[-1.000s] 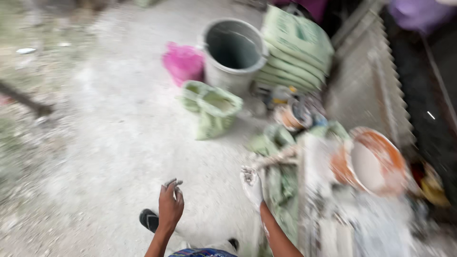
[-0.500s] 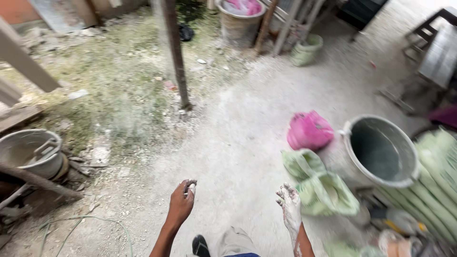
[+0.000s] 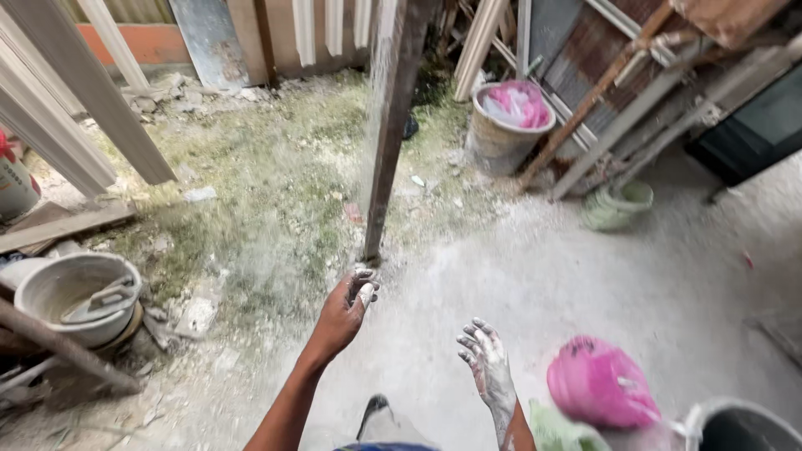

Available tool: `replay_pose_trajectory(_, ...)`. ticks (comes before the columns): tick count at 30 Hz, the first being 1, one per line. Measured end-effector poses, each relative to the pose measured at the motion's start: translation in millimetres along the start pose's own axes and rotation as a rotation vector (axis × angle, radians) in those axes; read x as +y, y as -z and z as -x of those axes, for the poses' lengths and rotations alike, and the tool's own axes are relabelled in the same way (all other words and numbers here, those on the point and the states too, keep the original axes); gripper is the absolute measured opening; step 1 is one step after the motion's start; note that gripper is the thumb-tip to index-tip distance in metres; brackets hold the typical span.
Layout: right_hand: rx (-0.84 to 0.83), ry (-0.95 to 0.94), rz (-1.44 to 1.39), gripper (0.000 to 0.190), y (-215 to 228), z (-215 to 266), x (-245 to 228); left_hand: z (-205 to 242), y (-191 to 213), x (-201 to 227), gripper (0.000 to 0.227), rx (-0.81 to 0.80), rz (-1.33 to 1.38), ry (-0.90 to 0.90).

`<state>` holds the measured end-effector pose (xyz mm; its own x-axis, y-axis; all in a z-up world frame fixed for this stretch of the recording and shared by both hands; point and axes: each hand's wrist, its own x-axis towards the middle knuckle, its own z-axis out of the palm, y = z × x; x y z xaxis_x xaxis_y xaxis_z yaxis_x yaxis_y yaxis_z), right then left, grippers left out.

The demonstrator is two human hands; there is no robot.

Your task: The person repeatedly applies a white plaster-like paste into a long rectangular mold using a trowel and by hand. They smooth the surface, retrieve more paste from a bucket, and continue filling the mold until it is covered.

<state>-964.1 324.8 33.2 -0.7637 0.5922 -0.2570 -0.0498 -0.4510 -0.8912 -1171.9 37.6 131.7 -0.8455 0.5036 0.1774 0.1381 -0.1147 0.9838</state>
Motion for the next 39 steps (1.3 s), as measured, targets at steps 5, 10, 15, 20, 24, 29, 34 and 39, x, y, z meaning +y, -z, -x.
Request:
replay_pose_trajectory(5,-0.251,0.036,0.010,0.045,-89,-113,-67,-131,28,55,0.034,-0.005,0.113,0.089)
replay_pose_trajectory(10,-0.333,0.108,-0.129,0.041,-160,-186,-90,-277,73,89,0.037,-0.034,0.005,-0.148)
replay_pose_trajectory(15,-0.269,0.156,-0.181,0.038,-236,-216,-98,-421,108,131,0.038,-0.058,0.094,-0.502)
replay_pose_trajectory(20,-0.167,0.228,-0.235,0.035,-299,-250,-108,-566,108,177,0.056,-0.037,-0.042,-0.703)
replay_pose_trajectory(24,-0.056,0.240,-0.222,0.037,-318,-259,-97,-639,93,187,0.067,-0.183,-0.026,-0.799)
replay_pose_trajectory(29,0.050,0.240,-0.189,0.037,-321,-273,-99,-672,90,186,0.059,-0.515,0.248,-0.690)
replay_pose_trajectory(34,0.110,0.254,-0.221,0.035,-321,-285,-102,-672,90,188,0.038,-0.498,0.169,-0.638)
replay_pose_trajectory(39,0.170,0.246,-0.234,0.033,-324,-295,-104,-675,97,197,0.025,-0.508,0.154,-0.673)
